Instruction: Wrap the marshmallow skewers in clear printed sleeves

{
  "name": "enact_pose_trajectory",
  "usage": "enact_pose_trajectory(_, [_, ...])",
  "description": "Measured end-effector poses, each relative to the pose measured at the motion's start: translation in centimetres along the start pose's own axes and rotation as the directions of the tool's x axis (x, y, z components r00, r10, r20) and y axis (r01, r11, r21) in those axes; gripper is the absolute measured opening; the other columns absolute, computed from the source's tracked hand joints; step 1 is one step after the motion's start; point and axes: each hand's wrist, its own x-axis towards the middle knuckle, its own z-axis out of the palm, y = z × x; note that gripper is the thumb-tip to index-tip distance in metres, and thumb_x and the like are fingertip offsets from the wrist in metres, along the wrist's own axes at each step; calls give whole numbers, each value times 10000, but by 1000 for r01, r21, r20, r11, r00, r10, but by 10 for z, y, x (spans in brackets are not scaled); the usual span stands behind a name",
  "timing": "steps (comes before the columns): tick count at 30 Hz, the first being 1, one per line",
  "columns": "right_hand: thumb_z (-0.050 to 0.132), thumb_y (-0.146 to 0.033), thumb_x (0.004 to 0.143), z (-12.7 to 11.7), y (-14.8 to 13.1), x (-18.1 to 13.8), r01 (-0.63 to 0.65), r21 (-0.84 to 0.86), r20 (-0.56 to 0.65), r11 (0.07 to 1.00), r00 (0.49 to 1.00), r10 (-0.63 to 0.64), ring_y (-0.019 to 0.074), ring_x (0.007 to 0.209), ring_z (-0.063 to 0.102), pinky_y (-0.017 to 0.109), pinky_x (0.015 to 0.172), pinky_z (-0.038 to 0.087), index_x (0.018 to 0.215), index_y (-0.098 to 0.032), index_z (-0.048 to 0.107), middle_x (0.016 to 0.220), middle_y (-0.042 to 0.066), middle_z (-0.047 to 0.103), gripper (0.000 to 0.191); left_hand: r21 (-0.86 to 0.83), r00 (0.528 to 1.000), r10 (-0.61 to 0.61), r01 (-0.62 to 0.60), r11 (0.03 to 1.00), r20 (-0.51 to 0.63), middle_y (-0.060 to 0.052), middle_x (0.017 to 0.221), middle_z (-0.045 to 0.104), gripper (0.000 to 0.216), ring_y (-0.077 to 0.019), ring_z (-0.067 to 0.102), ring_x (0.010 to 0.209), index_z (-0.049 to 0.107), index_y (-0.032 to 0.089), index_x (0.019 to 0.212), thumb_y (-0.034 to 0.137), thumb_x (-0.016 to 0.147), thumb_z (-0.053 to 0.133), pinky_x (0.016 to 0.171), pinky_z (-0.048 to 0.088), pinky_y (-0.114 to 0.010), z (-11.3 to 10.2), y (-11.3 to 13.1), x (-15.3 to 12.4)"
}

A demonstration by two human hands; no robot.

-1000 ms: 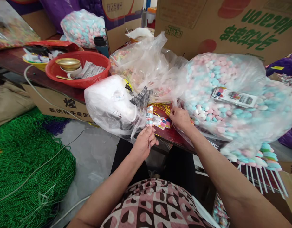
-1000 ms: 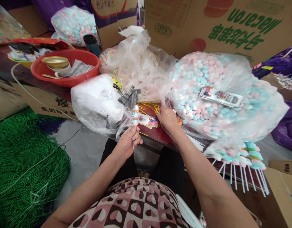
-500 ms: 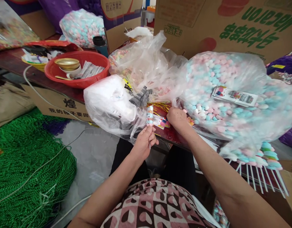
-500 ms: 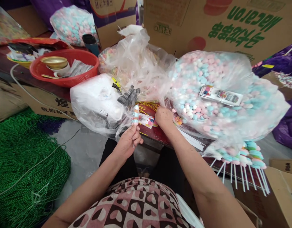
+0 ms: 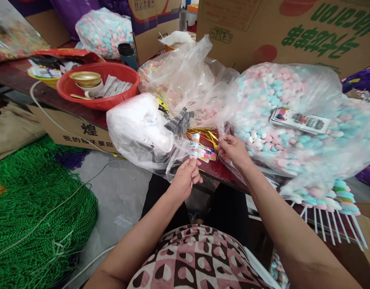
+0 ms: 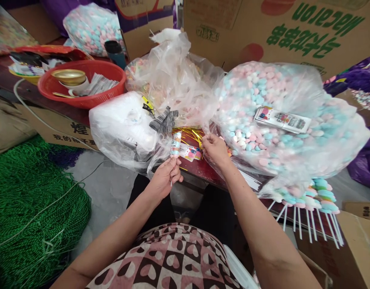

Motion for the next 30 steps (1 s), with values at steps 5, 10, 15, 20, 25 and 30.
enact_pose_trajectory(5, [690,-410,755,-4,-25,-45,-3,369,80,929,996,-29,75,431,459,204,412,360,761,-198,573,579,-45,566,242,81,1000,-5,4,997,4,119,501,339,397,-34,320,383,544,166,842,521,765,704,490,421,-220,7,0,3])
enact_pose_trajectory(10, [596,-334,816,5,-35,-79,151,20,95,988,984,-153,97,478,480,227,481,380,782,-205,621,579,-42,562,136,187,998,-32,21,982,60,117,523,325,305,-43,310,389,501,198,820,465,791,646,476,404,-217,16,-8,5])
enact_pose_trajectory(15, [539,-222,806,6,-33,-86,278,-239,82,931,961,-266,125,536,549,248,575,434,748,-214,619,607,-18,625,99,232,997,-28,9,973,77,111,538,326,229,-49,317,410,472,209,810,395,807,605,493,401,-215,21,-13,1])
enact_pose_trajectory(20, [539,-246,833,6,-29,-91,295,-266,79,918,955,-284,148,566,600,271,612,461,801,-216,656,648,2,673,125,230,998,9,-24,973,67,98,548,349,345,-53,335,420,441,204,773,516,848,567,489,401,-224,22,-16,0])
enact_pose_trajectory(25, [599,-299,833,7,-22,-99,283,-105,43,953,959,-280,189,714,668,323,702,519,874,-231,709,787,30,731,136,233,997,59,-70,970,55,103,530,337,383,-49,323,417,482,195,795,553,823,614,477,381,-213,20,-18,1])
enact_pose_trajectory(30, [678,-379,800,8,-18,-107,79,224,22,971,996,-86,189,745,664,350,739,532,801,-228,725,808,25,730,158,182,997,47,-58,982,67,101,513,342,392,-40,318,405,494,184,760,540,806,651,465,368,-202,22,-17,-1])
